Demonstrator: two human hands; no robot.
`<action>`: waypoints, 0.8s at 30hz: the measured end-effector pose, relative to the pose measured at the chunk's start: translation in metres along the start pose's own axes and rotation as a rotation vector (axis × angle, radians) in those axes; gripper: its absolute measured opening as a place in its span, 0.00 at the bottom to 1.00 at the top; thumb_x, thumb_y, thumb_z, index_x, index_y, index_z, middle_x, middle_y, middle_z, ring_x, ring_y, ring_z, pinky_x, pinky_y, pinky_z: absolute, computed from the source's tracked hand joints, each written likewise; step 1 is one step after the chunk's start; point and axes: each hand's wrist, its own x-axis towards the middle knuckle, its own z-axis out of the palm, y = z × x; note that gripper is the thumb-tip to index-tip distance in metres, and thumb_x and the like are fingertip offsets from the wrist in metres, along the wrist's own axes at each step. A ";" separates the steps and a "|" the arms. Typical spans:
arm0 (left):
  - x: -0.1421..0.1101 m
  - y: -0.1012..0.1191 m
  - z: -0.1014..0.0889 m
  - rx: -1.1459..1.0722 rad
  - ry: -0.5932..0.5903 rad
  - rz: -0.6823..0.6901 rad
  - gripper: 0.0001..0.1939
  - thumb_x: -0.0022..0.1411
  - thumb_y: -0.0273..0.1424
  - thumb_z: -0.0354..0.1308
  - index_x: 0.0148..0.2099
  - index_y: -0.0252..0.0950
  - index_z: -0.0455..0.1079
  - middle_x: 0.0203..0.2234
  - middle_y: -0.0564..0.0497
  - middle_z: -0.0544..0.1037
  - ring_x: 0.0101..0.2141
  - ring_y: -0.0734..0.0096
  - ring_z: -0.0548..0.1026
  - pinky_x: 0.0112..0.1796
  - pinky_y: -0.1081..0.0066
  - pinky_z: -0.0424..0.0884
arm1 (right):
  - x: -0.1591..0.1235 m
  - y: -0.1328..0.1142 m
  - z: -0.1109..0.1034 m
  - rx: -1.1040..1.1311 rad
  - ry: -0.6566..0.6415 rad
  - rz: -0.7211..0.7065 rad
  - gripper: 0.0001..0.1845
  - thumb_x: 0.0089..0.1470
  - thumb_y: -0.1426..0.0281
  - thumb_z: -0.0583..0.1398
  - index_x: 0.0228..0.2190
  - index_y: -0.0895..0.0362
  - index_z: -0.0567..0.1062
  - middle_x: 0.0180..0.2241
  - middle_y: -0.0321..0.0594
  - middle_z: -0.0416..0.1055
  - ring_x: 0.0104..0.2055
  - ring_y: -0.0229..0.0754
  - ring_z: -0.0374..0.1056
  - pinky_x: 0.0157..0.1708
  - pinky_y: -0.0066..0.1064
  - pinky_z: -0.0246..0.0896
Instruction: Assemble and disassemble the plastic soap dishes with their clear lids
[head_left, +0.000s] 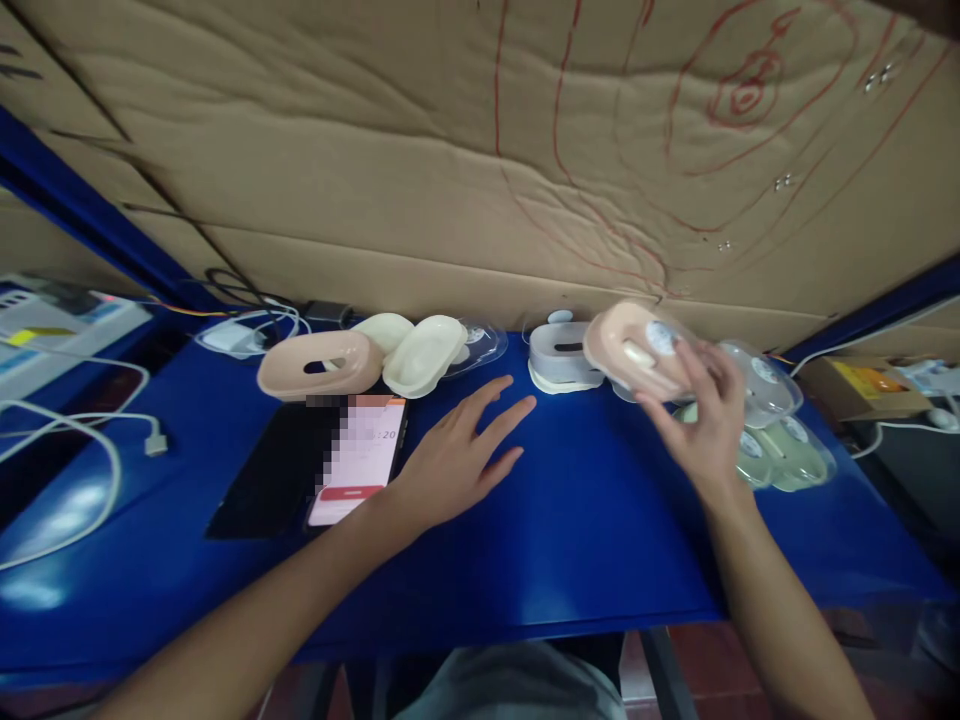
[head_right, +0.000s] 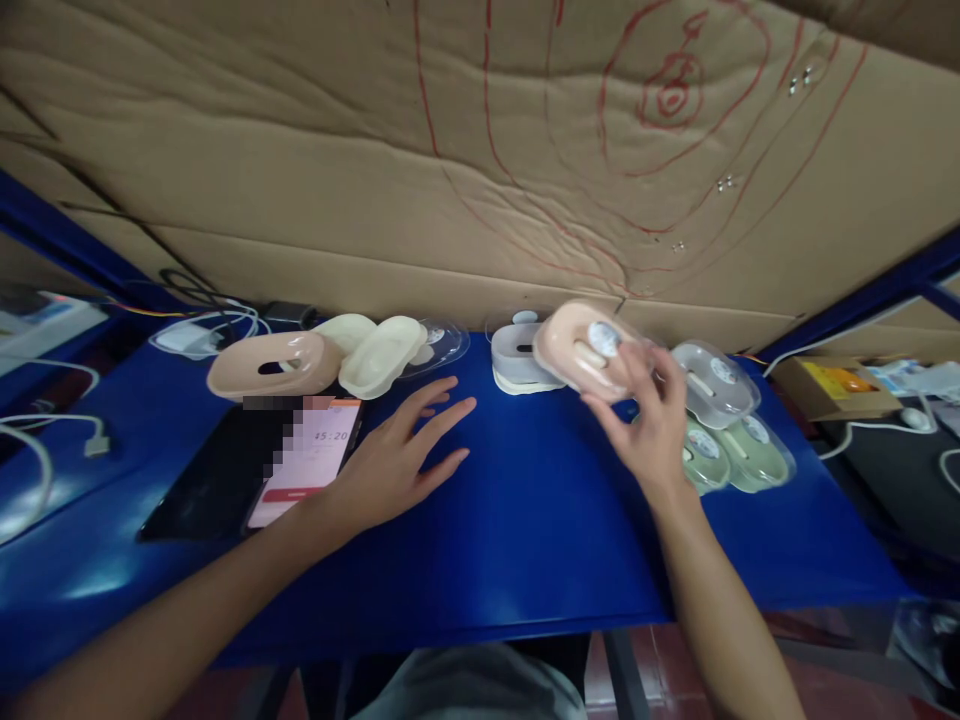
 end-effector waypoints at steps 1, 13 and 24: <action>0.000 -0.001 0.001 0.002 -0.019 -0.005 0.27 0.77 0.32 0.56 0.74 0.41 0.59 0.70 0.35 0.64 0.64 0.46 0.73 0.58 0.47 0.79 | 0.003 0.005 0.000 -0.077 0.015 0.077 0.40 0.62 0.48 0.66 0.68 0.51 0.68 0.64 0.55 0.65 0.65 0.62 0.67 0.62 0.57 0.69; -0.001 -0.014 0.011 0.133 -0.189 -0.041 0.17 0.75 0.30 0.56 0.62 0.35 0.75 0.61 0.37 0.75 0.57 0.47 0.77 0.57 0.46 0.76 | 0.010 0.005 0.020 -0.356 -0.195 0.248 0.36 0.69 0.51 0.58 0.70 0.57 0.65 0.70 0.64 0.62 0.67 0.74 0.63 0.58 0.66 0.65; 0.001 -0.012 0.007 0.168 -0.154 -0.058 0.14 0.74 0.30 0.57 0.58 0.36 0.77 0.58 0.39 0.77 0.57 0.47 0.76 0.61 0.43 0.68 | 0.047 -0.033 0.062 0.087 -0.431 -0.225 0.20 0.72 0.65 0.55 0.59 0.55 0.77 0.56 0.52 0.79 0.60 0.58 0.74 0.69 0.63 0.51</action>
